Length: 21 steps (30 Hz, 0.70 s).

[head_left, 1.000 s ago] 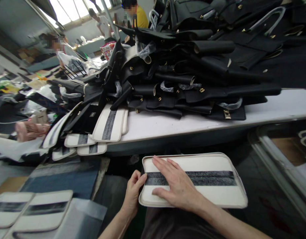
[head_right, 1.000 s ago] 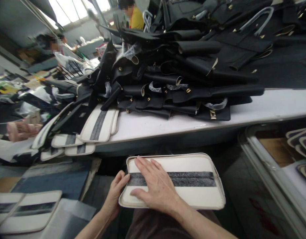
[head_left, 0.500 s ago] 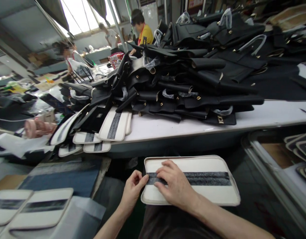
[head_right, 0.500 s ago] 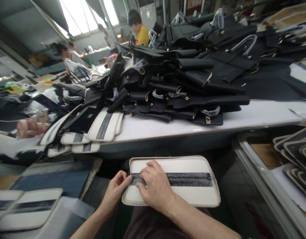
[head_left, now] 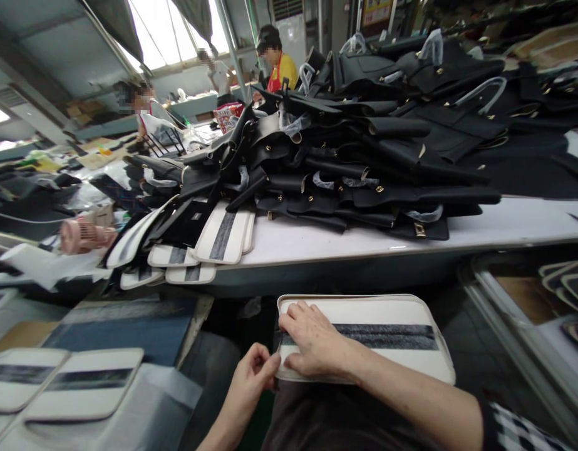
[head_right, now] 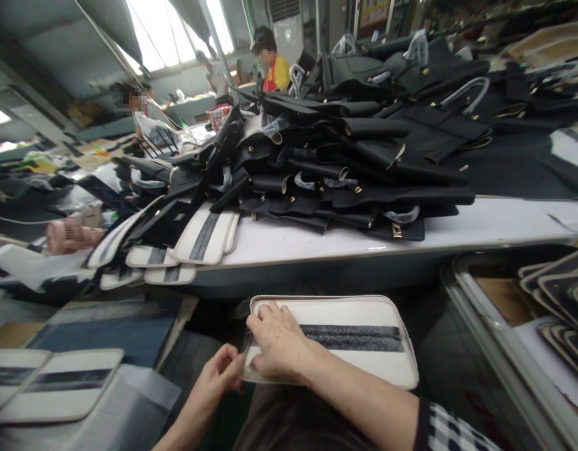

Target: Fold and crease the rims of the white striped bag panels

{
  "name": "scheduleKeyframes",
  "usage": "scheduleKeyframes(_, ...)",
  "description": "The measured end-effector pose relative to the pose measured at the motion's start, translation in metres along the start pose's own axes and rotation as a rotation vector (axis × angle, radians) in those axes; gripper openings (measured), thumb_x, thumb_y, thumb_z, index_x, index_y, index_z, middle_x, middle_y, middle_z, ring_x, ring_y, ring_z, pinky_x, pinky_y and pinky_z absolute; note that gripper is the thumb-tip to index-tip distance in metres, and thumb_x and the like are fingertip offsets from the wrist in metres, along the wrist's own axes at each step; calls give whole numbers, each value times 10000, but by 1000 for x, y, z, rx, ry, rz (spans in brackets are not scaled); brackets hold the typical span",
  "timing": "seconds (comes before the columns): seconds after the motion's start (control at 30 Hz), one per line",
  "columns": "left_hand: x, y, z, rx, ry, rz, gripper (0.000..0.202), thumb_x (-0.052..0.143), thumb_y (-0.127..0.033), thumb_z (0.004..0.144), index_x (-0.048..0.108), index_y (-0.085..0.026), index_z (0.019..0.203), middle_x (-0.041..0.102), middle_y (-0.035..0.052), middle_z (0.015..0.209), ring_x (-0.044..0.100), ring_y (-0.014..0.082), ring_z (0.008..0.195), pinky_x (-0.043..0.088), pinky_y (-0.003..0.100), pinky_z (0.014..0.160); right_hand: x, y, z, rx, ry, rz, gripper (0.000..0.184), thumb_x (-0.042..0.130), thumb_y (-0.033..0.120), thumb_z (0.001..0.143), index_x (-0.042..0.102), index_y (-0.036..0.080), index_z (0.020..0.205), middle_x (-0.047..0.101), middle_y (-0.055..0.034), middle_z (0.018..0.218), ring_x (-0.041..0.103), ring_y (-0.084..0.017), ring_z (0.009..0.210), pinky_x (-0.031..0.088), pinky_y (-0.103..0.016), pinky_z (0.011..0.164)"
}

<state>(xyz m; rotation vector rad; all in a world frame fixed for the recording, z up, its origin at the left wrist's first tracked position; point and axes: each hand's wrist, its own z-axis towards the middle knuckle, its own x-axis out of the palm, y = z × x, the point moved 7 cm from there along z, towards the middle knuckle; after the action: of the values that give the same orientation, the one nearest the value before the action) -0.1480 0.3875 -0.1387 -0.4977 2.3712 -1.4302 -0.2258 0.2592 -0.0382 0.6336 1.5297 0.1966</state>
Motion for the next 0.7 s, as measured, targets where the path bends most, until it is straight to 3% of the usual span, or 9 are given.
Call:
scheduleKeyframes(0.13, 8, 13, -14, -109, 40, 173, 641, 561, -776, 746, 431, -155, 659, 479, 15, 494, 481, 126, 431, 363, 229, 458, 1, 4, 1, -16, 26, -34, 445, 696, 385, 691, 589, 158, 1058, 582, -128, 1107, 522, -304, 1041, 475, -473, 878)
scheduleKeyframes(0.27, 18, 8, -27, -259, 76, -23, 660, 623, -771, 699, 538, -116, 714, 485, 14, 493, 485, 122, 418, 379, 221, 442, 3, 5, 4, -20, 55, -71, 465, 713, 422, 681, 603, 163, 1051, 586, -133, 1095, 526, -310, 1028, 484, -476, 857)
scheduleKeyframes(0.43, 27, -4, -37, -339, 125, -251, 549, 761, -596, 690, 567, -89, 770, 594, 63, 646, 539, 116, 505, 480, 245, 534, 5, 2, 6, -37, 45, -81, 495, 735, 471, 656, 605, 172, 1029, 587, -119, 1071, 528, -300, 1008, 491, -461, 838)
scheduleKeyframes(0.7, 28, -2, -39, -403, 73, -290, 537, 784, -579, 622, 537, -112, 716, 508, 7, 537, 458, 97, 426, 468, 259, 484, 9, 5, 9, -27, 27, -139, 564, 748, 549, 624, 596, 179, 1022, 591, -123, 1054, 534, -315, 1013, 500, -486, 834)
